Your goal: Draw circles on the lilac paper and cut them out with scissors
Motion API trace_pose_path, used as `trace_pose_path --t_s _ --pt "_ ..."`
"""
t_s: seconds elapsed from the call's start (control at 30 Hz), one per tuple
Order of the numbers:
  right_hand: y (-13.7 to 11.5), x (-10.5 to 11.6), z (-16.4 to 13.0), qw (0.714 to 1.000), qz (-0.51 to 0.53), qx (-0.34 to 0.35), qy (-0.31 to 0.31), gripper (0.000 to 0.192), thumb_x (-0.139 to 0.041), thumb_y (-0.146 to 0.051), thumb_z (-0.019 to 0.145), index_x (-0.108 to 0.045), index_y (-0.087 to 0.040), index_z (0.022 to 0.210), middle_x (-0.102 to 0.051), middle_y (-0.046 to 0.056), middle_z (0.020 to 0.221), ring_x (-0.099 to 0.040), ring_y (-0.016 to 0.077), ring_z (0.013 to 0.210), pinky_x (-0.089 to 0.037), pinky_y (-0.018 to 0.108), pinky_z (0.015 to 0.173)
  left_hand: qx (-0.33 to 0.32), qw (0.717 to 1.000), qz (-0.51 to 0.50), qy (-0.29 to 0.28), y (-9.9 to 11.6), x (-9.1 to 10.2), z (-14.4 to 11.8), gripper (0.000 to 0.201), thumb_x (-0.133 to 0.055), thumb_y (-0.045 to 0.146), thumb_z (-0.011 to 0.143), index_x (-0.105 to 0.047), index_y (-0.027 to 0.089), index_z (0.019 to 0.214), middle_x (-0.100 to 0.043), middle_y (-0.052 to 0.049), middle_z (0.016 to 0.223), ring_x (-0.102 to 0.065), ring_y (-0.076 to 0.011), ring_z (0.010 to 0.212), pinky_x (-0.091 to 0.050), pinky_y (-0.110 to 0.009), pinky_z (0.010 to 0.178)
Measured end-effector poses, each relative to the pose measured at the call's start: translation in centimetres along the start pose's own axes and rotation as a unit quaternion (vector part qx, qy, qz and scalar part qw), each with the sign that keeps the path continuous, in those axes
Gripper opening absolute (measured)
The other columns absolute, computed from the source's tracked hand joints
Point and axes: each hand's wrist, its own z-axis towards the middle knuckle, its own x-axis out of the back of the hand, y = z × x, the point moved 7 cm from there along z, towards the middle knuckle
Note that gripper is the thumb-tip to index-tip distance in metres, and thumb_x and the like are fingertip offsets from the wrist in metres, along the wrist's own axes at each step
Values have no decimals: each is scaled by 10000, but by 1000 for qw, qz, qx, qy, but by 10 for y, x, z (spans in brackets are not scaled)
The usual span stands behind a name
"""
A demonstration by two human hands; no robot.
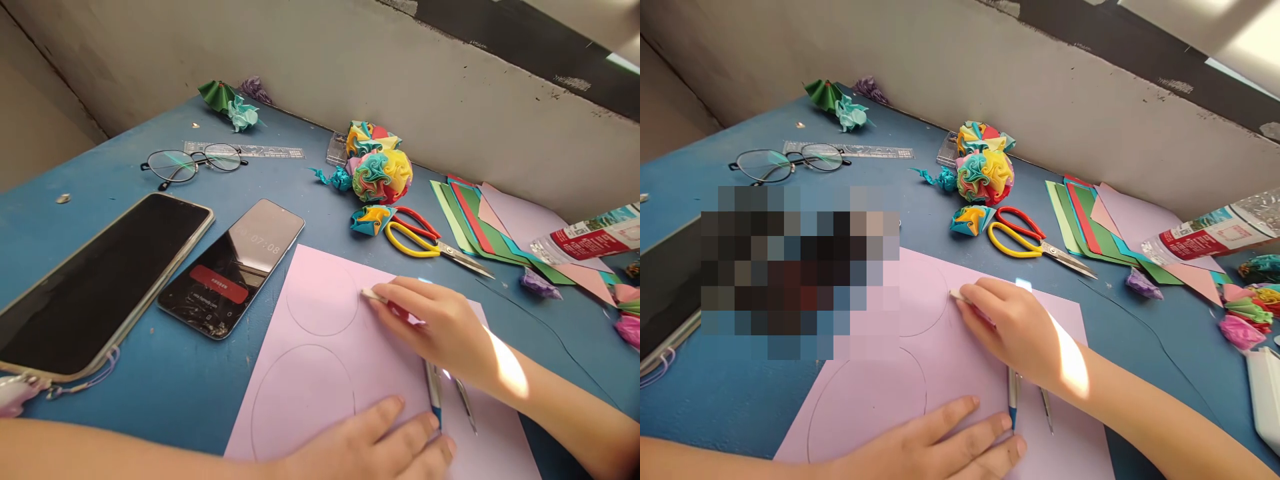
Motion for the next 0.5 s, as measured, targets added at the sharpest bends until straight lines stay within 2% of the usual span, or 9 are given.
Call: trace_pose_path --t_s 0.17,0.3,0.43,0.5 --pt "3 -1 0 1000 -12 -24 -9 167 -504 -188 919 -637 -143 830 -528 -11 636 -405 82 533 -362 209 502 6 1000 4 20 -2 2 0 387 -309 237 977 -671 262 1112 -657 46 1235 -583 -144 1135 -489 -290 887" --pt "2 0 0 1000 -15 -17 -16 186 -491 -190 921 -631 -139 810 -519 -14 633 -404 79 530 -352 206 490 -7 1000 8 6 1 -1 -1 358 -345 275 971 -657 266 1146 -641 36 1261 -579 -159 1143 -484 -299 890" --pt "5 5 -1 997 -53 -56 4 197 -503 -189 911 -610 -149 750 -480 -29 589 -367 78 496 -329 210 473 0 1000 10 8 0 2 0 380 -314 255 977 -660 269 1134 -649 47 1246 -579 -150 1143 -481 -295 896" --pt "3 3 -2 997 -57 -57 -5 194 -497 -189 911 -606 -150 754 -488 -25 597 -385 81 505 -332 212 479 1 1000 9 3 -1 2 1 402 -285 250 983 -661 267 1126 -649 48 1245 -582 -144 1137 -481 -292 897"
